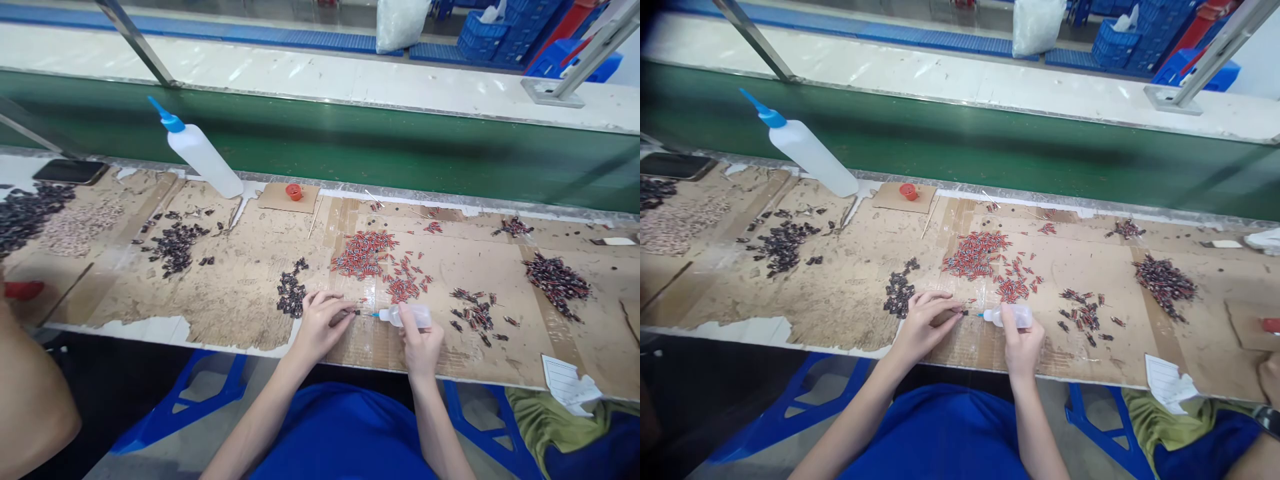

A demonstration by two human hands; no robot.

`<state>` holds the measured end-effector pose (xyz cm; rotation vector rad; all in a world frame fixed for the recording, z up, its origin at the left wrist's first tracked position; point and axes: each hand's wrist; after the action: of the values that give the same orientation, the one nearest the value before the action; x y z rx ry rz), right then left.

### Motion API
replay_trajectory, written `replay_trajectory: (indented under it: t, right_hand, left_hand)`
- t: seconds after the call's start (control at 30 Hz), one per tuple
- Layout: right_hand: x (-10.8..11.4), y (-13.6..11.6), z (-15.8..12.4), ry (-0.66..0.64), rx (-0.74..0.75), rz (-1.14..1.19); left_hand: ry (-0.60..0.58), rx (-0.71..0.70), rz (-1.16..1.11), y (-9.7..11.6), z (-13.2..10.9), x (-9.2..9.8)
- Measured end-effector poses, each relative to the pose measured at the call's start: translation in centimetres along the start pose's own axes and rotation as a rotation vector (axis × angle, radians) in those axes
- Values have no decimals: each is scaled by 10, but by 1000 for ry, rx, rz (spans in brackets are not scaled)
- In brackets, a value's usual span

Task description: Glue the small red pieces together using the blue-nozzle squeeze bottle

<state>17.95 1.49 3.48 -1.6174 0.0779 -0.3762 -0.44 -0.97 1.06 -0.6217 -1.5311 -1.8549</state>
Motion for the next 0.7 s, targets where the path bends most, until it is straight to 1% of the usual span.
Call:
replay_trajectory:
  t: [0.1, 0.17, 0.2, 0.23, 0.3, 0.33, 0.37, 0.4, 0.43, 0.47, 0.53, 0.57, 0.6, 0.63, 0.7]
  right_hand:
    - [16, 3, 2, 0, 27, -95]
    - [26, 3, 4, 23, 60, -245]
    - [29, 1, 5, 62, 99, -348]
    - [32, -1, 7, 121, 161, -463]
    - [33, -6, 9, 240, 358, -681]
    - [31, -9, 11, 258, 480, -754]
    - [29, -12, 13, 229, 604, -793]
    - [25, -14, 16, 143, 714, -799]
    - [20, -16, 18, 5, 806, -782]
    - [14, -17, 22, -161, 882, -753]
    - [1, -17, 29, -485, 972, -708]
    - [-6, -18, 33, -610, 990, -713]
    - [-13, -18, 37, -701, 998, -740]
    - [-19, -18, 40, -766, 1000, -785]
    - [-28, -20, 44, -843, 998, -896]
  left_hand:
    - [2, -4, 15, -1, 0, -1]
    - [-9, 7, 21, -1, 0, 0]
    - [-14, 12, 23, 0, 0, 0]
    - [-19, 15, 23, 0, 1, 0]
    - [-29, 14, 20, 0, 1, 0]
    - [-36, 12, 16, 1, 2, 0]
    - [-44, 10, 11, 1, 2, 0]
    - [-52, 8, 6, 1, 2, 0]
    - [-57, 9, 0, 0, 2, 0]
    - [-60, 15, -7, 0, 2, 0]
    - [-56, 39, -29, -2, 1, -1]
    - [-49, 54, -44, -3, 0, -1]
    - [-40, 70, -64, -4, 0, -1]
    - [-29, 83, -91, -5, -1, 0]
    - [-4, 107, -174, -6, -2, 2]
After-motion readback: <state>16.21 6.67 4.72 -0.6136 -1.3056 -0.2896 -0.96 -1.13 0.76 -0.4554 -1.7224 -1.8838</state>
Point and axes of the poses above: each hand's wrist, its own z-axis towards the middle knuckle, its own x-axis out of the back of the hand, y = z × x, and after that the axes turned 5 degrees about x, right-handed
